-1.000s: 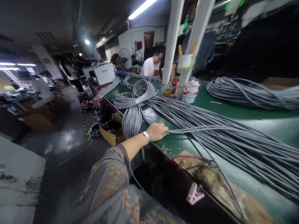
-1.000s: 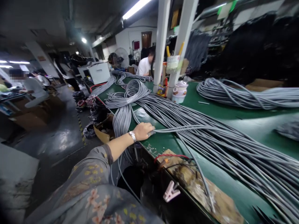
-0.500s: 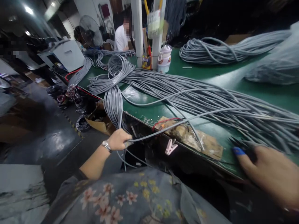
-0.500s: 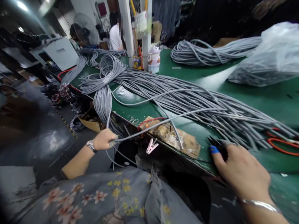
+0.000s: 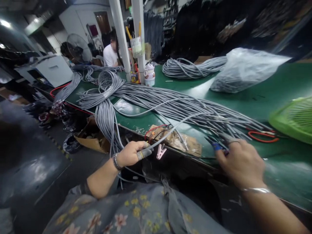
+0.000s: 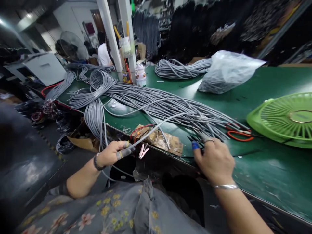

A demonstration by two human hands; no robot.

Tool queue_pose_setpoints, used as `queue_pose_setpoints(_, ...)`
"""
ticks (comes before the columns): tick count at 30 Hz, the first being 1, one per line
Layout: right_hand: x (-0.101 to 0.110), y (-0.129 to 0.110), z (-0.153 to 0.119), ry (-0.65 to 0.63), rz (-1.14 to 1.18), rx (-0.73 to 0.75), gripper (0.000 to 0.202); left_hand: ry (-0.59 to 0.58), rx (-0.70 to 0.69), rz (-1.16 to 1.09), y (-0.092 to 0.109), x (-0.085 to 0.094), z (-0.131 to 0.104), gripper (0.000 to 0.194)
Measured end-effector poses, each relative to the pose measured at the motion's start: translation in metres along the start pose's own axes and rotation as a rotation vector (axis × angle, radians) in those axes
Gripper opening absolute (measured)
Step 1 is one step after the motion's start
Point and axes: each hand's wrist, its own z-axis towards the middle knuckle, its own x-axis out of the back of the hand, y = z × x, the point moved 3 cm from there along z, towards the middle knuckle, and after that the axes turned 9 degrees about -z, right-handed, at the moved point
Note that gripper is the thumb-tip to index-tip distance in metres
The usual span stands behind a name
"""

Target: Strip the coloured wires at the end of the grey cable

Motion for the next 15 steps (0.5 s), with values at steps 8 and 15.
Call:
queue_pose_setpoints(8, -0.018, -0.064, 0.028, -0.405, 0.892, 0.153, 0.055, -0.14, -0.291, -0.019, 0.022, 0.003, -0.037, 0.052)
queue_pose_setpoints(15, 0.043, -0.078, 0.036, 0.023, 1.283, -0.049, 0.029, -0.108, -0.121, -0.133, -0.004, 0.021, -0.082, 0.061)
